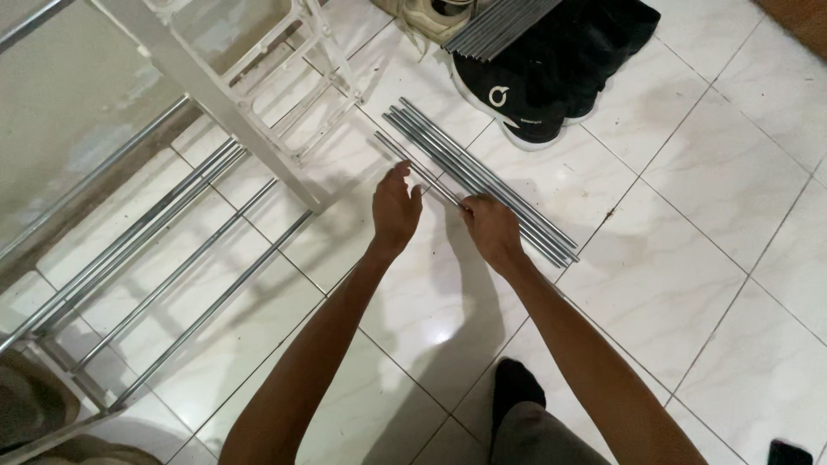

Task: The person inserts metal rods into a white plastic shoe rack frame. They repeatedly pick up rods from the floor and slide them into the rack slots, working from the bottom upward.

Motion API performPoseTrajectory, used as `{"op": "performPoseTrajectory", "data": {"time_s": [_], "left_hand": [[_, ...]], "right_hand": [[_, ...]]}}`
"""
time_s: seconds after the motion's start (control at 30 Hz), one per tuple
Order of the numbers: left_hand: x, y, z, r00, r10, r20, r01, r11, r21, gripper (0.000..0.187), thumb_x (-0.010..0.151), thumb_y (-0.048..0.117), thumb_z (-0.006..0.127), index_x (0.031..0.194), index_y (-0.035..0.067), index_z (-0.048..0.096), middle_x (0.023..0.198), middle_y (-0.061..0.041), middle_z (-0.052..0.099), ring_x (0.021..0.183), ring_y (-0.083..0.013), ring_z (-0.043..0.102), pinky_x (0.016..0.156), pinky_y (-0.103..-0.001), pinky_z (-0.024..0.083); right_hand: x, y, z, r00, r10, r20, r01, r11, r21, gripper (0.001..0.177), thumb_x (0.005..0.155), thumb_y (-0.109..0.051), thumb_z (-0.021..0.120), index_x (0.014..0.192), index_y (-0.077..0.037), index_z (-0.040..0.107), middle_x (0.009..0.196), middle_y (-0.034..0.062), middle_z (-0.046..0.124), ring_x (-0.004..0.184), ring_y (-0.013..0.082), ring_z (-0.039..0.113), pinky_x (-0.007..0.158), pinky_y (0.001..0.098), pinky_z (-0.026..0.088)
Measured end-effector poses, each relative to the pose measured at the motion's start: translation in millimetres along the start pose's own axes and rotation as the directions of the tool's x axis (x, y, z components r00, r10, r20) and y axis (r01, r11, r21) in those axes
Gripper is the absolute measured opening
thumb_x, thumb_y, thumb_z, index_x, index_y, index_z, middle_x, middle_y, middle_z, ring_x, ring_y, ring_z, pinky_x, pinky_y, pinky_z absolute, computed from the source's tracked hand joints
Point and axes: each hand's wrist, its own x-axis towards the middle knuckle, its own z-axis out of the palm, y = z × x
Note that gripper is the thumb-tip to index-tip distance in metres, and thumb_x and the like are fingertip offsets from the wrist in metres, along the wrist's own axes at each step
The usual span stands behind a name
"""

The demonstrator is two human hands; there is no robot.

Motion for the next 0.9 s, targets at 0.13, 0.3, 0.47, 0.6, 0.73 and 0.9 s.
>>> {"op": "performPoseTrajectory", "data": {"time_s": [0.13,0.3,0.47,0.6,0.73,0.9], "left_hand": [[3,-14,23,0.965,0.204,0.163,-0.245,0.924,0.292,0.048,0.091,0.005,0.065,0.137,0.000,0.054,0.145,-0.020,0.055,0.125,-0.0357,0.058,0.096,-0.041,0.055],[9,-26,42,0.892,0.181,0.414,-0.384,0.788,0.482,0.062,0.085,0.000,0.061,0.146,0.000,0.048,0.159,-0.022,0.036,0.141,-0.0411,0.042,0.106,-0.048,0.047],[11,-36,62,0.884,0.173,0.433,-0.385,0.796,0.467,0.060,0.090,0.001,0.059,0.149,0.000,0.045,0.161,-0.024,0.033,0.148,-0.0415,0.038,0.111,-0.051,0.045],[9,-43,74,0.899,0.162,0.407,-0.351,0.822,0.448,0.060,0.091,0.003,0.057,0.150,0.002,0.044,0.162,-0.023,0.031,0.147,-0.0428,0.036,0.111,-0.054,0.043],[8,-44,76,0.899,0.206,0.387,-0.376,0.817,0.437,0.054,0.096,0.006,0.054,0.148,-0.002,0.044,0.160,-0.024,0.033,0.146,-0.0430,0.038,0.110,-0.054,0.043],[0,-37,52,0.883,0.267,0.386,-0.431,0.787,0.442,0.060,0.090,0.001,0.052,0.148,-0.008,0.042,0.158,-0.026,0.038,0.142,-0.0414,0.045,0.108,-0.043,0.047]], "right_hand": [[21,18,12,0.999,-0.044,-0.012,0.042,0.994,-0.096,0.011,0.092,-0.016,0.072,0.098,-0.008,0.076,0.092,0.0131,0.075,0.081,0.0333,0.071,0.069,0.0456,0.056],[43,38,34,0.994,-0.108,-0.009,0.106,0.987,-0.123,0.014,0.091,-0.014,0.071,0.102,-0.007,0.075,0.095,0.0135,0.074,0.083,0.0343,0.072,0.069,0.0460,0.058],[56,45,47,0.987,-0.157,-0.034,0.148,0.973,-0.175,0.012,0.088,-0.015,0.073,0.096,-0.005,0.071,0.095,0.0130,0.073,0.087,0.0338,0.071,0.069,0.0463,0.058],[55,40,46,0.975,-0.192,-0.112,0.172,0.971,-0.166,0.010,0.093,-0.013,0.071,0.096,-0.004,0.069,0.096,0.0138,0.073,0.084,0.0335,0.071,0.068,0.0447,0.058],[53,33,45,0.971,-0.203,-0.126,0.181,0.969,-0.167,0.012,0.092,-0.015,0.070,0.095,-0.004,0.070,0.094,0.0141,0.074,0.079,0.0334,0.072,0.068,0.0443,0.058],[52,16,49,0.979,-0.202,-0.040,0.194,0.968,-0.156,0.015,0.098,-0.019,0.067,0.094,-0.005,0.071,0.085,0.0145,0.074,0.073,0.0320,0.072,0.065,0.0441,0.057]]}}
